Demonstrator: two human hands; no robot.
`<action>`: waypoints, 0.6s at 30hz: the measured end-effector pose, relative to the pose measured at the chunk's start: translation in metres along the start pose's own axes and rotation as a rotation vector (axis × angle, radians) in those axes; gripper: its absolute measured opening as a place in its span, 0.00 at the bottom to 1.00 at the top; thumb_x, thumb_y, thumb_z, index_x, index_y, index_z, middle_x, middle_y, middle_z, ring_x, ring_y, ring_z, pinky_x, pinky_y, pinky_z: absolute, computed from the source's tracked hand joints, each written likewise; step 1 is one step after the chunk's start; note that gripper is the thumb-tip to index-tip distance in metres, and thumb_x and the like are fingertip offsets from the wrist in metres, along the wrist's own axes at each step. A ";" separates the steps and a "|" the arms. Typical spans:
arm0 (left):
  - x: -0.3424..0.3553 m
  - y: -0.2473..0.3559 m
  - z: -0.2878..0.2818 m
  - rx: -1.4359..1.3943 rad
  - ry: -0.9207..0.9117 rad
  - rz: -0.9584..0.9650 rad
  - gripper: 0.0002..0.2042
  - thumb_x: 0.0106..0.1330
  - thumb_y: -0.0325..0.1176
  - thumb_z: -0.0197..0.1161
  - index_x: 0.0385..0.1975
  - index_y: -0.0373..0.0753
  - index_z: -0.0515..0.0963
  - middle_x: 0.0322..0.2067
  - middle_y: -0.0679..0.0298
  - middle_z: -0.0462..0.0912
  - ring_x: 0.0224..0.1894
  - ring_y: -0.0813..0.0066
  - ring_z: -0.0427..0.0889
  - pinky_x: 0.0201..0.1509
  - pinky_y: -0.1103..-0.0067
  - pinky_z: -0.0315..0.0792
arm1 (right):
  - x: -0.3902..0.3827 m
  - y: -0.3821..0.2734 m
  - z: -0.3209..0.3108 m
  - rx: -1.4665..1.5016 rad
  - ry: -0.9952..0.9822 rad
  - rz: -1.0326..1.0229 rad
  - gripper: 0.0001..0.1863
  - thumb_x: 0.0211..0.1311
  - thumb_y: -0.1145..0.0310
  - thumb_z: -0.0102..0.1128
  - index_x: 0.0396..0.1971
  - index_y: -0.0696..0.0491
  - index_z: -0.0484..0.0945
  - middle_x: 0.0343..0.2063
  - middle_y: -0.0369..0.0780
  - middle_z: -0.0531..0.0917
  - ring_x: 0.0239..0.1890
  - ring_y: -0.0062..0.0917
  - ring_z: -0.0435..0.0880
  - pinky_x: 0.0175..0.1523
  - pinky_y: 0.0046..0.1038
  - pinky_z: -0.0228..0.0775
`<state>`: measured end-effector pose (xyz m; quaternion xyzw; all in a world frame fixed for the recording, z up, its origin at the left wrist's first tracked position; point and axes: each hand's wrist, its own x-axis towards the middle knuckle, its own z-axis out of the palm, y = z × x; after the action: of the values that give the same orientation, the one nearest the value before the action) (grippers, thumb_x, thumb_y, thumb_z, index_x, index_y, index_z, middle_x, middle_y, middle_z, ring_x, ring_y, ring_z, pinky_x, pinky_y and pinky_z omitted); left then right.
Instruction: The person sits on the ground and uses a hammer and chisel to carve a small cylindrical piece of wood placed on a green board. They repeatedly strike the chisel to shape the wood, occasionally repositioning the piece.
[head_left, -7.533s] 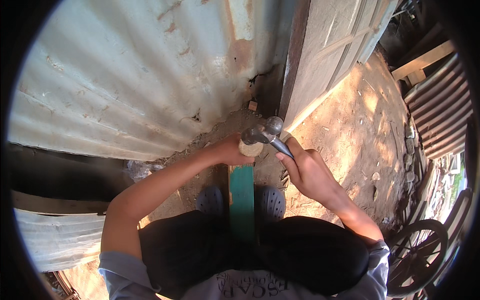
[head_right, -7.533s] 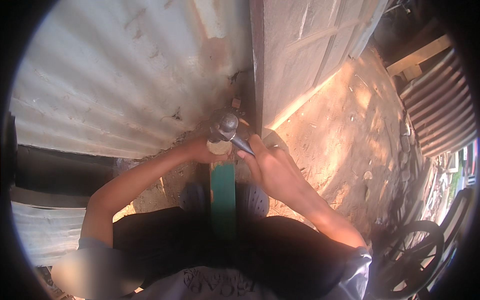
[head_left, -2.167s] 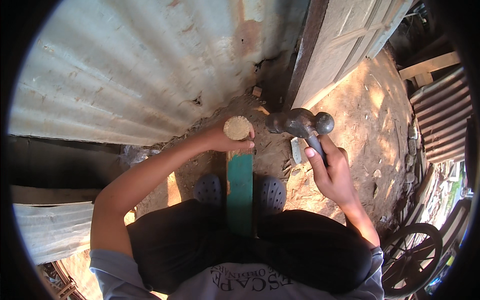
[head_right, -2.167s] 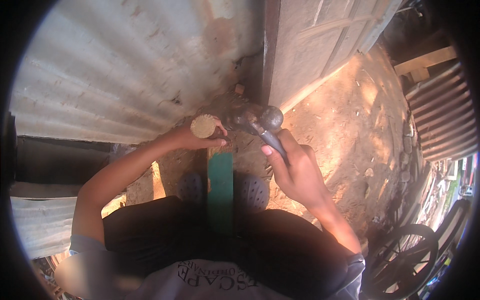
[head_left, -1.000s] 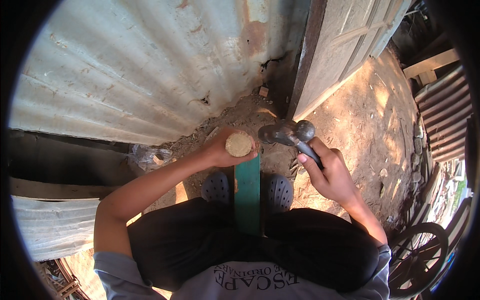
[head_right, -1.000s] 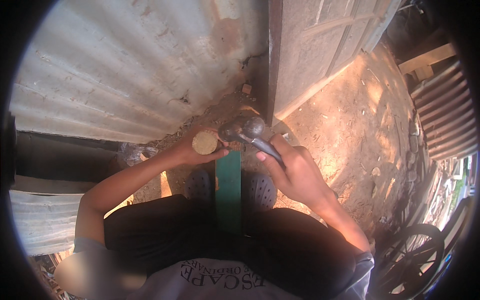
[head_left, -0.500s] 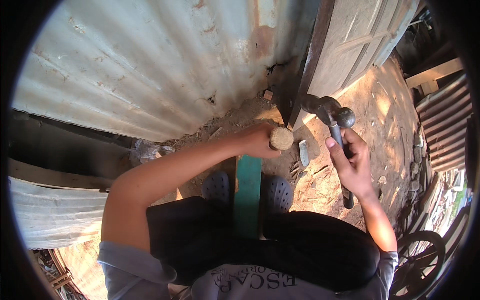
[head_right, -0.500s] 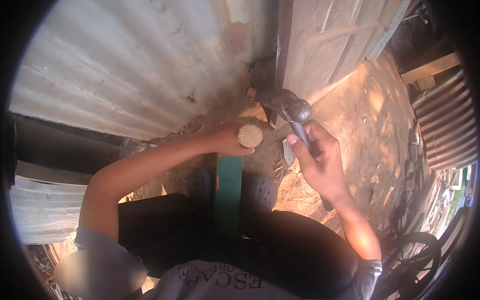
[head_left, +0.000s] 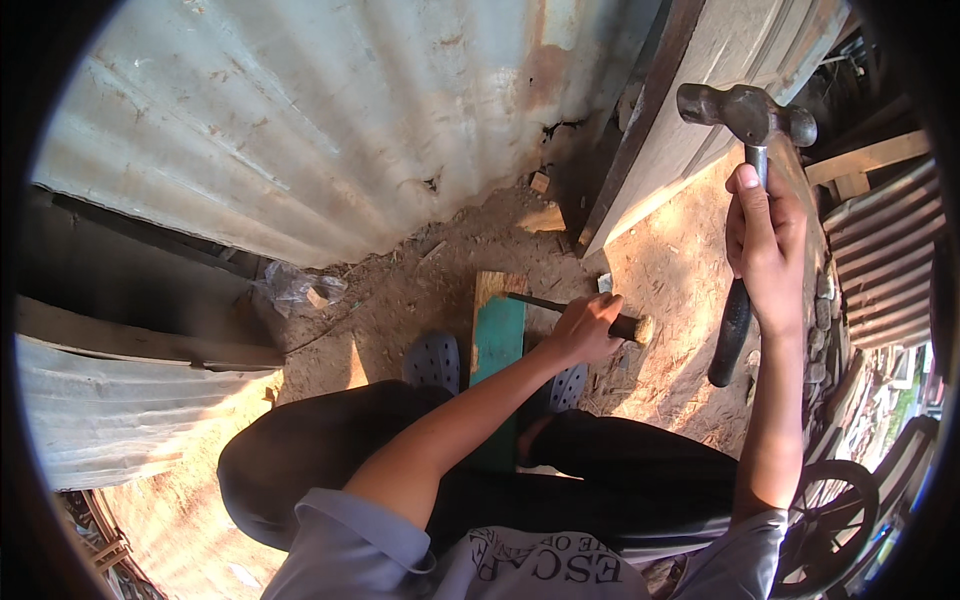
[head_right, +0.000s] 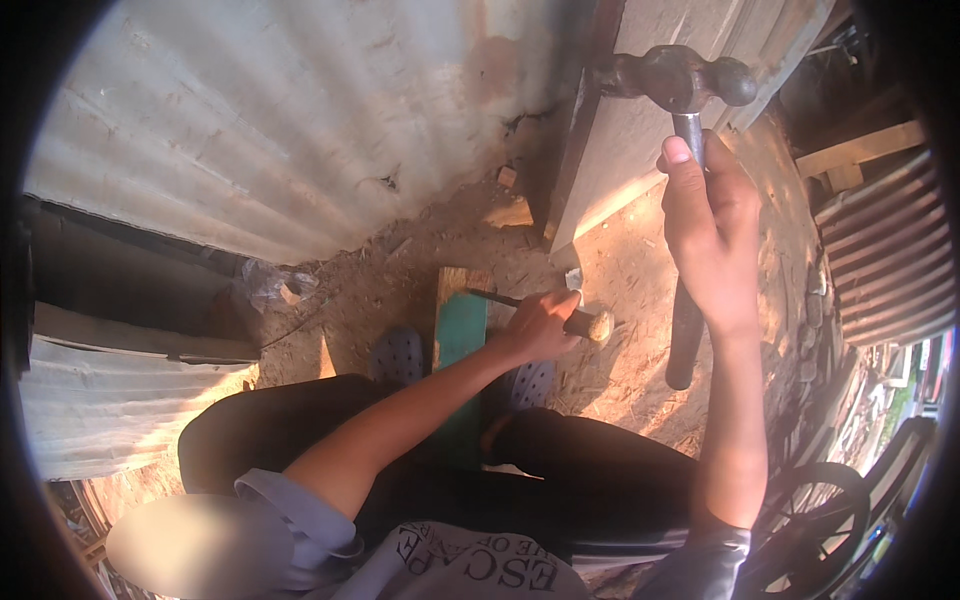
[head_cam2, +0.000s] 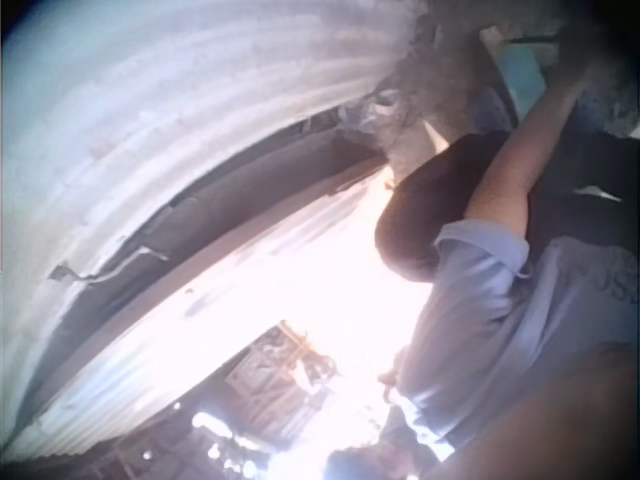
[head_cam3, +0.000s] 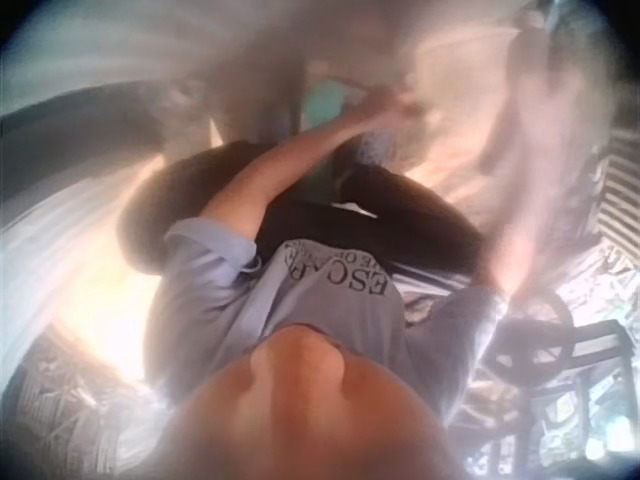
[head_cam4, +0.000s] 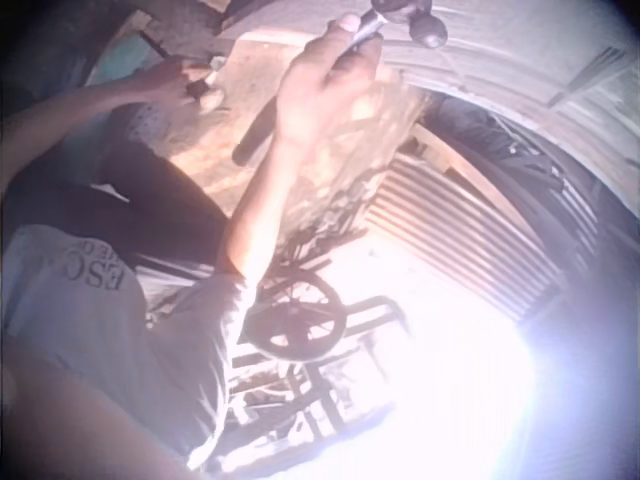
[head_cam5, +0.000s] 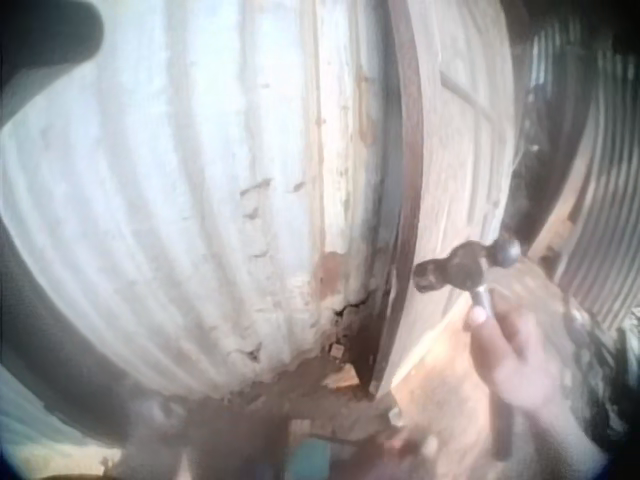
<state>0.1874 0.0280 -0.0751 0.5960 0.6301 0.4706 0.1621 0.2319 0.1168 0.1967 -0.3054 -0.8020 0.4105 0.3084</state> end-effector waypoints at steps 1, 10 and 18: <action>0.000 -0.002 0.005 0.000 0.035 0.010 0.15 0.45 0.33 0.66 0.28 0.34 0.69 0.30 0.53 0.77 0.35 0.51 0.79 0.37 0.62 0.73 | -0.004 -0.003 0.004 0.057 0.038 0.022 0.15 0.71 0.60 0.49 0.30 0.56 0.72 0.12 0.26 0.63 0.13 0.07 0.57 0.18 0.17 0.47; -0.015 -0.011 0.005 -0.003 -0.036 0.075 0.16 0.47 0.33 0.67 0.29 0.34 0.67 0.22 0.50 0.77 0.29 0.49 0.80 0.33 0.62 0.72 | -0.090 0.032 0.032 0.553 0.432 0.483 0.18 0.74 0.54 0.41 0.38 0.56 0.69 0.11 0.27 0.54 0.11 0.13 0.54 0.17 0.19 0.52; -0.005 0.000 -0.002 0.137 -0.091 -0.068 0.16 0.47 0.32 0.70 0.29 0.35 0.70 0.28 0.54 0.79 0.34 0.52 0.80 0.38 0.63 0.73 | -0.154 0.093 0.033 0.681 0.484 0.809 0.15 0.72 0.55 0.46 0.44 0.51 0.68 0.14 0.29 0.59 0.10 0.11 0.54 0.12 0.16 0.47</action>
<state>0.1873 0.0221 -0.0757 0.6048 0.6726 0.3931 0.1653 0.3259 0.0312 0.0647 -0.5560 -0.3510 0.6492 0.3823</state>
